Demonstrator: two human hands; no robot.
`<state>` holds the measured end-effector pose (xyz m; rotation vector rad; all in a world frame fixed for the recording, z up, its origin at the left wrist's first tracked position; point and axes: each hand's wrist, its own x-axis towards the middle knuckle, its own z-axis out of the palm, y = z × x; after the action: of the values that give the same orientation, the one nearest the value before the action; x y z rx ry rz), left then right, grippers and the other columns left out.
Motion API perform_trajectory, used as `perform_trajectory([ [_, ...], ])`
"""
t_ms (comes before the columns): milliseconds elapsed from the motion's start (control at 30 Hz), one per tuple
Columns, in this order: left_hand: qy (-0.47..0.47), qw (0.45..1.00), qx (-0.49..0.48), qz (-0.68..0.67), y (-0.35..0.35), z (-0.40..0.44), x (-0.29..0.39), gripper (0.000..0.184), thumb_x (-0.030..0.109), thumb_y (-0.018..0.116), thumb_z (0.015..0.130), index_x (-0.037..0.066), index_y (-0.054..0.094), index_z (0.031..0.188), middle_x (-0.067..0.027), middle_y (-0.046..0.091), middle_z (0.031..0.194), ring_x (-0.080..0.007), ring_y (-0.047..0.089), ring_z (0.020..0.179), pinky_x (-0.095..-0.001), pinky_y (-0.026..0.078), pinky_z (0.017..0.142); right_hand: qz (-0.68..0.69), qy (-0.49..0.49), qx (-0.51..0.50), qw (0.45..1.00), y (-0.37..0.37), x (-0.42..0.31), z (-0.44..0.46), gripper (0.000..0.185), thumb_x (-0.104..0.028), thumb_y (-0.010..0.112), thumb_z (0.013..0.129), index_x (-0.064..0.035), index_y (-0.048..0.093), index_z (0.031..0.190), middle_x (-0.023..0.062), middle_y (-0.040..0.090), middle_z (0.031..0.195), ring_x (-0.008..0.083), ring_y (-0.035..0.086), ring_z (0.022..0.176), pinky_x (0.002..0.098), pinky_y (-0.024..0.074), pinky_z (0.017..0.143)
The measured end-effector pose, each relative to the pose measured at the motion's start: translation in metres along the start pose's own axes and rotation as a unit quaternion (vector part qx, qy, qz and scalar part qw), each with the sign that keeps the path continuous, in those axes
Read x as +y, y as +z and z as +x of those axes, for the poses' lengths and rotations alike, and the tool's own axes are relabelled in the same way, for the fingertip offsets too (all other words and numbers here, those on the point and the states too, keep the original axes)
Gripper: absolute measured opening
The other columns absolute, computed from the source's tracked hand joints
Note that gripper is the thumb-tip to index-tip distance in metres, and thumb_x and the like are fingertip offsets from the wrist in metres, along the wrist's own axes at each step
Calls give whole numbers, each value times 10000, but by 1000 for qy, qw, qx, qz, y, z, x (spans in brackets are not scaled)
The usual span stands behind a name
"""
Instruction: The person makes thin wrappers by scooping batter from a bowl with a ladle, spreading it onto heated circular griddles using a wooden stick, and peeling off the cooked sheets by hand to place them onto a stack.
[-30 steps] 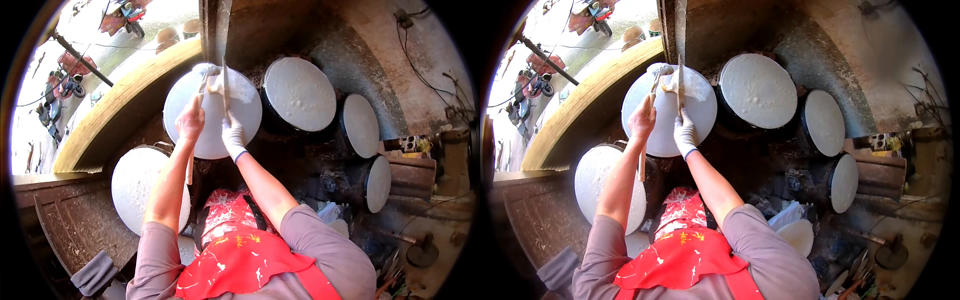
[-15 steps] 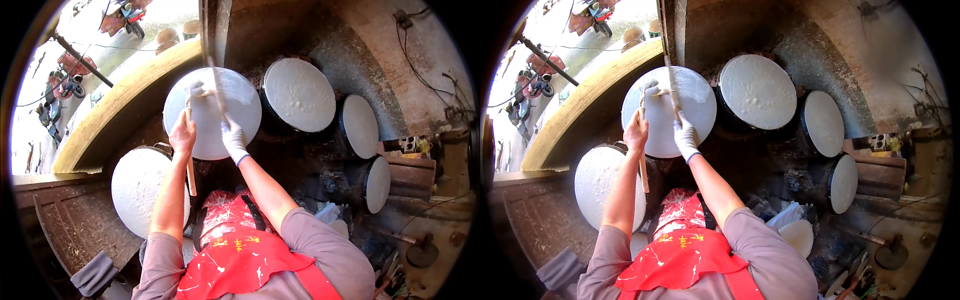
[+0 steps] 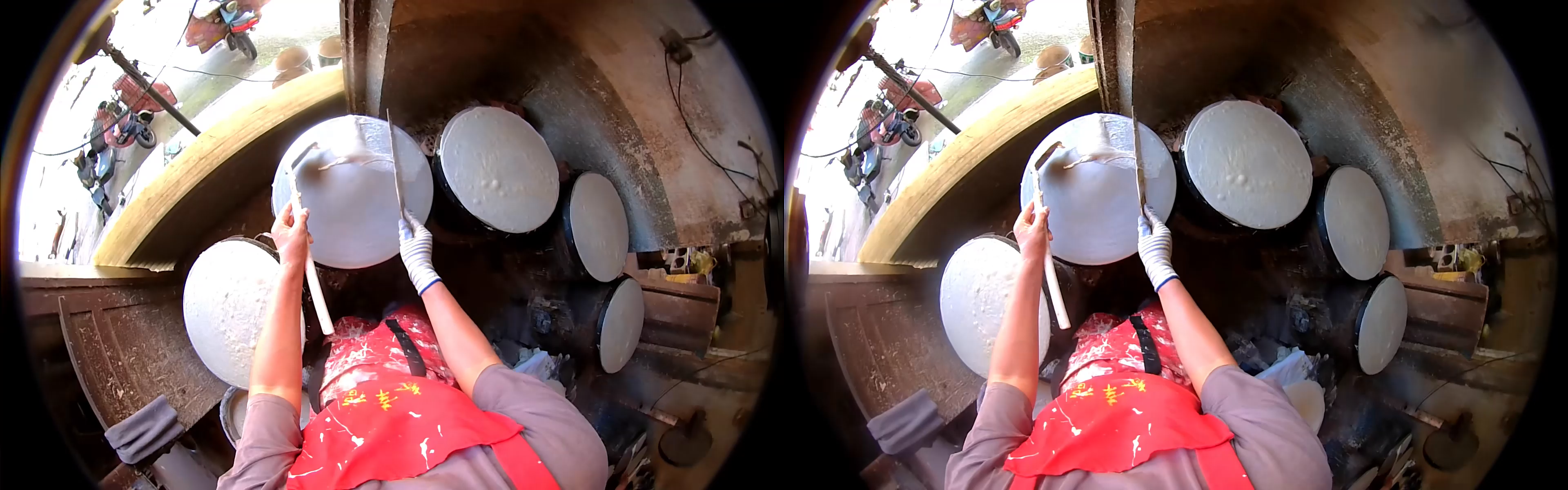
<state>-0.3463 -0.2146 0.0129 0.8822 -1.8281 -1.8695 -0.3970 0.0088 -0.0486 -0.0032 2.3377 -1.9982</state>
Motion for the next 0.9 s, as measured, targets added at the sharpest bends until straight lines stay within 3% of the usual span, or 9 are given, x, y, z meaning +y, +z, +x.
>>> perform_trajectory([
  [67,-31,997,-11,-75,-3,3,-7,312,122,614,792,35,560,1087,17,455,569,-61,399,373,-198,344,331,-22,-66,-15,997,0,1,0,267,-91,538,852,-7,567,1104,71,621,927,100,551,735,217,459,672],
  [100,-32,997,-9,-71,-3,2,-12,312,122,614,792,35,560,1087,17,455,569,-61,399,373,-198,344,331,20,38,-81,996,3,-3,1,253,-94,547,848,-26,580,1089,6,595,755,40,474,559,177,400,497],
  [167,-91,990,6,-105,-3,0,-13,286,117,605,803,21,562,1069,14,471,556,-56,401,366,-184,337,337,179,226,-131,948,5,-27,-2,236,-92,553,844,-40,593,1071,-46,533,643,6,386,474,152,313,422],
  [233,-102,987,20,-126,-2,-7,-8,257,123,608,802,25,570,1037,11,466,559,-65,402,367,-186,339,335,172,259,-174,934,0,-25,0,246,-96,549,847,-29,587,1081,-13,589,757,36,477,579,169,401,521],
  [300,-126,976,47,-174,-5,-12,-9,196,148,626,795,51,557,952,-15,485,568,-98,420,335,-204,347,312,57,16,-156,986,-14,-8,5,277,-81,555,840,9,562,1103,96,604,1023,136,546,920,260,422,844],
  [367,-124,976,52,-170,-9,-20,-9,190,156,606,810,61,541,961,-11,481,569,-94,423,345,-197,350,315,103,50,-87,990,-33,2,31,279,-115,534,855,18,560,1100,96,604,1034,136,547,928,252,414,855],
  [567,-124,970,83,-191,-9,-39,-5,191,115,588,815,25,547,978,-12,474,578,-85,421,373,-188,349,339,22,254,-270,929,-20,-24,45,255,-80,579,826,-12,593,1071,63,619,957,98,536,836,220,436,769],
  [767,-135,961,101,-218,-13,-51,-5,124,120,567,831,42,526,918,-18,484,591,-94,417,371,-194,354,334,4,37,-229,973,-50,-14,61,252,-69,534,850,11,575,1086,46,615,972,97,531,859,222,428,802],
  [900,-154,956,106,-227,-15,-56,-7,149,158,548,848,53,518,949,-17,480,592,-97,416,370,-197,350,329,36,131,-268,954,-50,-24,93,251,-72,538,848,14,578,1081,45,612,972,97,529,848,216,431,788],
])
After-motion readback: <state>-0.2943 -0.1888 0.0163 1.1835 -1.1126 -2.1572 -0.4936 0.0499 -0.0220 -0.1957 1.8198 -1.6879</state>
